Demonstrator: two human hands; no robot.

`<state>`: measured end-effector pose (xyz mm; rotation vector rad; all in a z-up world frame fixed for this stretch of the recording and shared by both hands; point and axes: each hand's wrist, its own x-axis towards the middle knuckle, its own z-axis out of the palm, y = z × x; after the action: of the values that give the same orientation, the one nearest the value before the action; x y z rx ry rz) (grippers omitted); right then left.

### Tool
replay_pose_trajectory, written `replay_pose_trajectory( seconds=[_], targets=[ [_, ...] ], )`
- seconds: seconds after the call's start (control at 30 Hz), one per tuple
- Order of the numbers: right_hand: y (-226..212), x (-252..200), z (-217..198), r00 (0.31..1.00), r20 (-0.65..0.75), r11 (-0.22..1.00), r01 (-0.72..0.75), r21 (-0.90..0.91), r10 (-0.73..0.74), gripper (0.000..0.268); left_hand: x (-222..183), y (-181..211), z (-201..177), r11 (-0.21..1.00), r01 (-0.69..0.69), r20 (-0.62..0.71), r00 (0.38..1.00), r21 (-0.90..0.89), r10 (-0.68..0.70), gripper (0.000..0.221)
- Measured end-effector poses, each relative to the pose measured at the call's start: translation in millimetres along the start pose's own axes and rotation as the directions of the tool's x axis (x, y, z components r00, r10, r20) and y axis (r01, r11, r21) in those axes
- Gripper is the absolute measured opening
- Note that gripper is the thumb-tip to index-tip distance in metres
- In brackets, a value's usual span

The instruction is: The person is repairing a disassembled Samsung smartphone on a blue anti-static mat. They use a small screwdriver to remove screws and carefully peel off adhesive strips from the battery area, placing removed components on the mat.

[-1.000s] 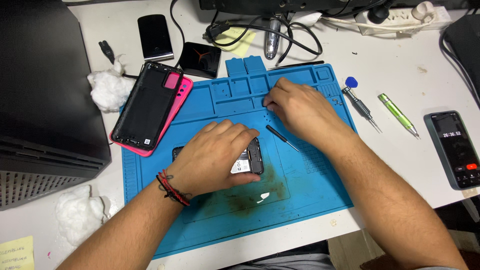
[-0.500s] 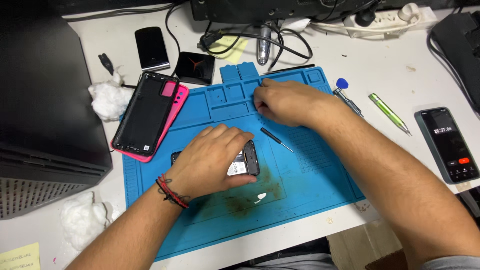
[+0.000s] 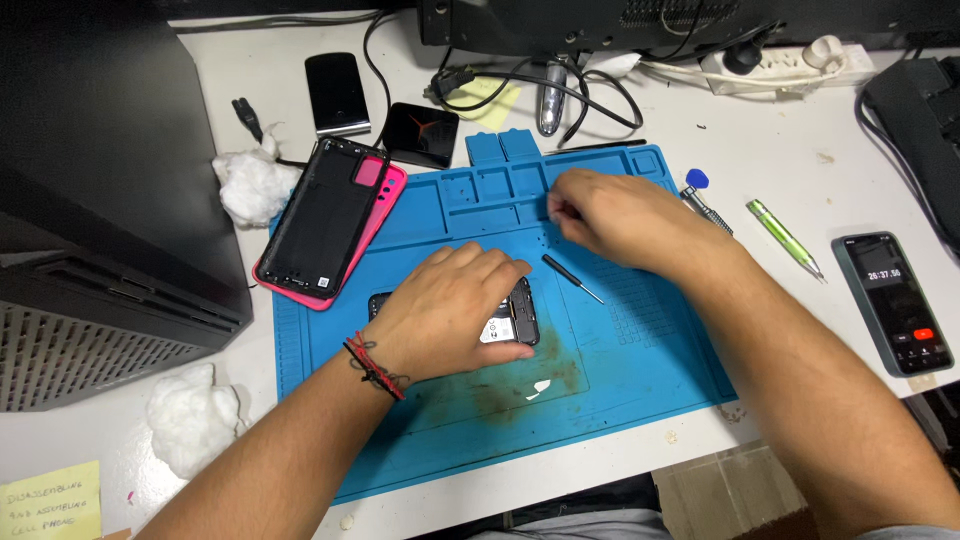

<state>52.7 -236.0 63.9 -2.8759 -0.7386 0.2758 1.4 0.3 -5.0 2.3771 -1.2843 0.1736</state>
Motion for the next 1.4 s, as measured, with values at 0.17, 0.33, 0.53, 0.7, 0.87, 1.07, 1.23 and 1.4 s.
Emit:
replay_pose_trajectory(
  seconds=[0.17,0.33,0.53,0.7,0.87,1.07,1.23,1.4],
  targets=[
    [5.4,-12.2,17.9,0.993,-0.107,0.999,0.042,-0.032,-0.045,0.008,-1.0,-0.4,2.0,1.000,0.005,0.006,1.000,0.011,-0.005,0.080],
    [12.2,-12.1,31.0,0.977,-0.192,0.995,0.090,-0.039,-0.096,0.002,0.3,0.3,-1.0,1.000,0.006,0.018,1.000,0.001,-0.006,0.080],
    [21.3,-11.7,37.5,0.968,-0.239,0.996,0.084,0.002,-0.081,0.005,1.3,1.1,-2.9,1.000,0.014,0.023,1.000,-0.004,-0.014,0.080],
    [20.0,-12.5,37.2,0.959,-0.265,0.994,0.109,0.006,-0.104,0.004,3.9,3.1,-8.5,1.000,0.023,0.045,0.999,-0.007,-0.023,0.080],
    [24.1,-11.3,34.7,0.933,-0.347,0.987,0.131,0.096,-0.090,0.004,3.7,3.0,-9.1,1.000,0.021,0.048,0.999,-0.011,-0.020,0.081],
    [16.7,-10.2,37.9,0.892,-0.408,0.979,0.203,-0.028,-0.196,0.019,3.4,2.9,-8.5,1.000,0.020,0.051,0.999,-0.008,-0.019,0.081],
    [12.2,-2.6,52.4,0.897,-0.350,0.957,0.213,-0.197,-0.271,0.017,3.8,4.4,-9.3,1.000,0.024,0.061,0.998,-0.013,-0.023,0.080],
    [7.5,-1.1,52.4,0.916,-0.318,0.946,0.154,-0.285,-0.245,0.015,3.9,5.3,-11.0,1.000,0.028,0.058,0.998,0.000,-0.028,0.079]
  ],
)
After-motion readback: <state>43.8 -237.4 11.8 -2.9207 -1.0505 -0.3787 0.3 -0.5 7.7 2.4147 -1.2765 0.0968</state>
